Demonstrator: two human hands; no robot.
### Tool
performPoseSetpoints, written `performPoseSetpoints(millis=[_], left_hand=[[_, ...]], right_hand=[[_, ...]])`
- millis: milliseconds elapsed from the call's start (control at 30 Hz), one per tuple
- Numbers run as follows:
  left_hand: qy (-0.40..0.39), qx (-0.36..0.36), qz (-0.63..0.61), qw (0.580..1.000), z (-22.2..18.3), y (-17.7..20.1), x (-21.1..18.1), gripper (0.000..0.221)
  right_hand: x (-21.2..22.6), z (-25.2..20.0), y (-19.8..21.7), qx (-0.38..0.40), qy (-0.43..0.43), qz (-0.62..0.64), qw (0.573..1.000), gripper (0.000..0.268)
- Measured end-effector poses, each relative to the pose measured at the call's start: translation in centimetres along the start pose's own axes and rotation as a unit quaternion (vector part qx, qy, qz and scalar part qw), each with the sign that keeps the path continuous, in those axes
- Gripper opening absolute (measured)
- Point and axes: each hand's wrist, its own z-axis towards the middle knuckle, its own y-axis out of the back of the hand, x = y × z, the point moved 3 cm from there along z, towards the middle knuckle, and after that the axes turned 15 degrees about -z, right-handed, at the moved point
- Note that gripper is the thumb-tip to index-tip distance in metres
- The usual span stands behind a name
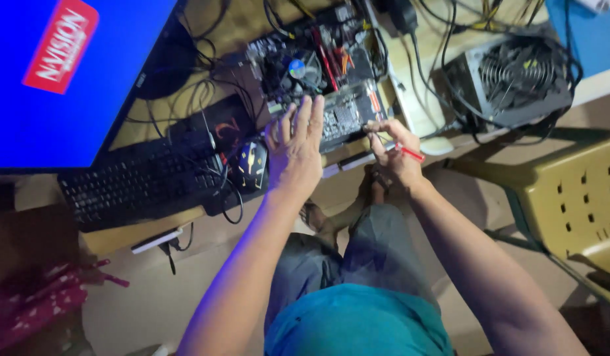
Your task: Testing a GPU on a motherboard by connecting power cables and inserting the card into the PCIe slot.
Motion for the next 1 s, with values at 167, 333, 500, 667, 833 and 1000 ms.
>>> performPoseSetpoints(millis=[167, 333, 500, 667, 833, 1000], left_hand=[[0.004, -0.015, 0.0, 1.0, -0.2, -1.0, 0.5, 0.112], [0.028, -0.046, 0.05, 0.997, 0.0, -0.6, -0.8, 0.096], [0.038, -0.056, 0.022, 0.997, 0.1, -0.7, -1.2, 0.101], [0.037, -0.049, 0.016, 0.998, 0.2, -0.6, -1.4, 0.098], [0.019, -0.064, 0.026, 0.997, 0.2, -0.4, -1.1, 0.094], [0.025, -0.048, 0.046, 0.997, 0.2, -0.3, -1.1, 0.094]], right_hand=[[1.3, -0.5, 0.3, -0.005, 0.033, -0.001, 0.999, 0.011], [1.4, 0.2, 1.0, 0.011, 0.068, 0.017, 0.998, 0.013], [1.0, 0.4, 0.7, 0.036, 0.066, 0.002, 0.997, 0.013], [0.9, 0.1, 0.3, 0.032, 0.114, -0.012, 0.993, 0.013], [0.8, -0.1, -0.5, 0.0, 0.091, 0.005, 0.996, 0.01], [0.8, 0.0, -0.6, -0.009, 0.095, -0.026, 0.995, 0.014]])
